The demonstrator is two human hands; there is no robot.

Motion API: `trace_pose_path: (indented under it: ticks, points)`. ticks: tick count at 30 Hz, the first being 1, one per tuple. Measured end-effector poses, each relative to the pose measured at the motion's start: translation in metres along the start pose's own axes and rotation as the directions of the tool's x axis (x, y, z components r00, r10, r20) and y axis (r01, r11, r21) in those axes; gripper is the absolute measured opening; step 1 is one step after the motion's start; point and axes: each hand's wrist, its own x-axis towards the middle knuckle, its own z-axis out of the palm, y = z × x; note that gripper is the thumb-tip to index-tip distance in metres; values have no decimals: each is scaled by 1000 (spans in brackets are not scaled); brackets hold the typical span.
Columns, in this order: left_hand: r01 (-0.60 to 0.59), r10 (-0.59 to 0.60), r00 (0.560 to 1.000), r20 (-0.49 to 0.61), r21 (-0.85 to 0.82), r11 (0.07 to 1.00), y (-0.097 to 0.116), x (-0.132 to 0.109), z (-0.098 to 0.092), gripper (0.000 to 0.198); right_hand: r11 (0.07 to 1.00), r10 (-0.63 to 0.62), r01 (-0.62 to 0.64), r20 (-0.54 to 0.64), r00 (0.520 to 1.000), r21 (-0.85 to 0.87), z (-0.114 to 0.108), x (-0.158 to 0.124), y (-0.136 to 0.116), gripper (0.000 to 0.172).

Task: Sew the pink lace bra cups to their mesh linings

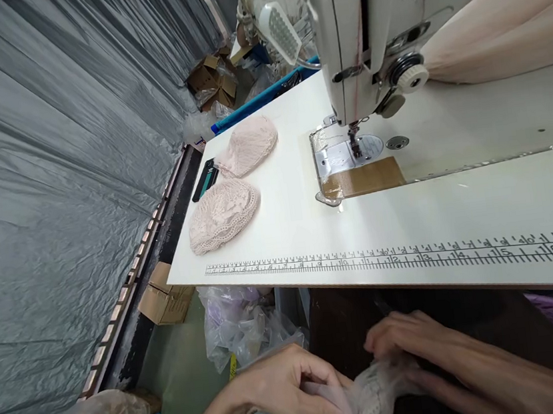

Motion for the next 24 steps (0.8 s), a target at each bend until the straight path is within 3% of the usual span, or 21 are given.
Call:
trace_pose_path:
  ticks: [4,9,12,20,24]
  points:
    - [-20,18,999,41,65,998,-6,-3,-6,41,997,15,-10,-70,997,77,18,-12,8,27]
    - [-35,26,993,116,79,996,-4,-2,-12,49,988,15,-32,110,994,148,7,9,-10,27]
    - [-30,23,995,101,77,997,-4,-4,-13,49,991,-9,-15,184,983,130,1,21,-19,14]
    - [2,-4,1000,25,82,997,-8,-4,-10,47,985,-170,171,-7,985,34,7,13,-17,20]
    - [-15,16,1000,-8,68,998,-3,-1,-9,45,965,-261,253,-150,954,-69,13,6,-18,17]
